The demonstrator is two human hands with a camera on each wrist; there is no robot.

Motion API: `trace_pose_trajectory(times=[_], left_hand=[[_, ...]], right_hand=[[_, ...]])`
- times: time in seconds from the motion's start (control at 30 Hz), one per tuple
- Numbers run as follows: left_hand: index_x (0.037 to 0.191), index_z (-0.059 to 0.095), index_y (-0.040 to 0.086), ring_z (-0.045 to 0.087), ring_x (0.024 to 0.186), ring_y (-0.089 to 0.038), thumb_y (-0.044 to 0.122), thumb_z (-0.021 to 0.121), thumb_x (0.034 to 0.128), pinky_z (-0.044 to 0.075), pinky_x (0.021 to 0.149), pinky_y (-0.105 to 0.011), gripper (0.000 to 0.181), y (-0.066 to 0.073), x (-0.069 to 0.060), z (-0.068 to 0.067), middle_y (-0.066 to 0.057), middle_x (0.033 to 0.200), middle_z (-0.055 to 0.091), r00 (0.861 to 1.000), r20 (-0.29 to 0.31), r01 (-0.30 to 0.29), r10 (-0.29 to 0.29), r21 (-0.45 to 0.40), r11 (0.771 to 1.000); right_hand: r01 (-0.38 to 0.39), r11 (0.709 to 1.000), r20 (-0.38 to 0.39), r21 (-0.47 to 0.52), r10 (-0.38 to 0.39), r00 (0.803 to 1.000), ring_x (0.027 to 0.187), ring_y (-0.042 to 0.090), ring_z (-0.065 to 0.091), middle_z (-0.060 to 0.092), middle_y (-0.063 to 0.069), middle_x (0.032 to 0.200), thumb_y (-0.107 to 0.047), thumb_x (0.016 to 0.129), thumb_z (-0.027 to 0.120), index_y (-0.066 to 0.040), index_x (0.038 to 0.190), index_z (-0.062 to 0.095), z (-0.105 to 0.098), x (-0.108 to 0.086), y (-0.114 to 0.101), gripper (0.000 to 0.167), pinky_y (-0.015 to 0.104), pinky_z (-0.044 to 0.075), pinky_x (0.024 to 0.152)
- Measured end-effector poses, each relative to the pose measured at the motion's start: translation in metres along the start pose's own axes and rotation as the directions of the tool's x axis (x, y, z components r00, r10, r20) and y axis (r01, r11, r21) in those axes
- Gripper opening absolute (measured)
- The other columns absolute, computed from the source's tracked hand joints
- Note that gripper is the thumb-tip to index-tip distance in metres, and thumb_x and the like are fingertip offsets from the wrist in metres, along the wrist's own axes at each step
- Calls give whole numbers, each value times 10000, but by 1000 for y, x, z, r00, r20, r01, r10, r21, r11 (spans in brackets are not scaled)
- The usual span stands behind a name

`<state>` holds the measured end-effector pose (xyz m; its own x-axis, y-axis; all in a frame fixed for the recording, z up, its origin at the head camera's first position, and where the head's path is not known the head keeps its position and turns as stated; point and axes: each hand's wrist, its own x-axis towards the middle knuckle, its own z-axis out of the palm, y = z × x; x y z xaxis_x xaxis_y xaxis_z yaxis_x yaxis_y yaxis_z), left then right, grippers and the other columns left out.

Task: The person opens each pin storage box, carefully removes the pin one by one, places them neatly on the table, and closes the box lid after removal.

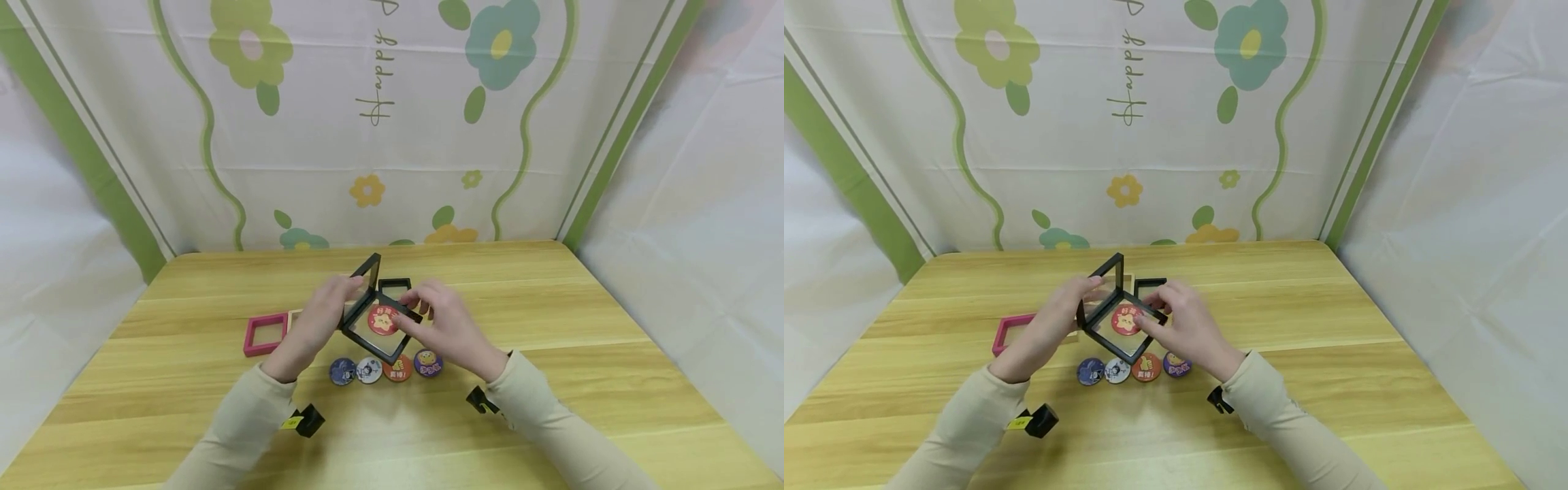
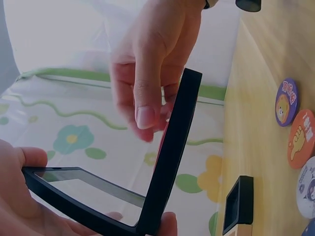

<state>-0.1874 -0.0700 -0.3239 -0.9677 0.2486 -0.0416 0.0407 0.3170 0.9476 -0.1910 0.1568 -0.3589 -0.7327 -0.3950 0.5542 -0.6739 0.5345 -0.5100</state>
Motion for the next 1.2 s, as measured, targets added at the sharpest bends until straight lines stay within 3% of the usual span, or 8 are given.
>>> trace_pose_trajectory(times=[0.23,0.47,0.67,1.2], left_hand=[[1374,477,80,407,1304,-319,569,464,978,294,1049,-611,629,1,-1,7,-88,1389,462,1000,-5,2,-2,-8,1000],[1342,529,92,429,1279,-316,530,468,982,341,1007,-583,570,3,-3,10,-77,1400,462,1000,-14,-6,6,6,1000],[1392,479,102,416,1300,-308,553,477,977,339,1020,-594,612,2,-4,12,-102,1421,448,1000,-5,-5,5,-5,1000],[1411,454,105,421,1301,-326,545,494,971,338,1019,-601,624,3,-4,13,-128,1410,461,1000,-3,0,0,12,1000]], right_hand=[[77,995,42,-63,-74,996,814,189,540,616,48,966,-222,825,824,-13,1051,708,3,-2,-2,329,345,490,674],[49,997,121,-67,-41,992,887,177,544,589,32,971,-254,842,810,-25,1104,702,3,-4,-2,365,365,499,704],[39,996,167,-79,-25,986,839,177,514,577,30,965,-269,854,797,-33,1106,717,3,-4,-3,355,281,450,664],[59,997,138,-43,-52,989,751,171,516,598,-24,941,-263,807,840,-77,1019,687,5,-3,0,321,264,444,629]])
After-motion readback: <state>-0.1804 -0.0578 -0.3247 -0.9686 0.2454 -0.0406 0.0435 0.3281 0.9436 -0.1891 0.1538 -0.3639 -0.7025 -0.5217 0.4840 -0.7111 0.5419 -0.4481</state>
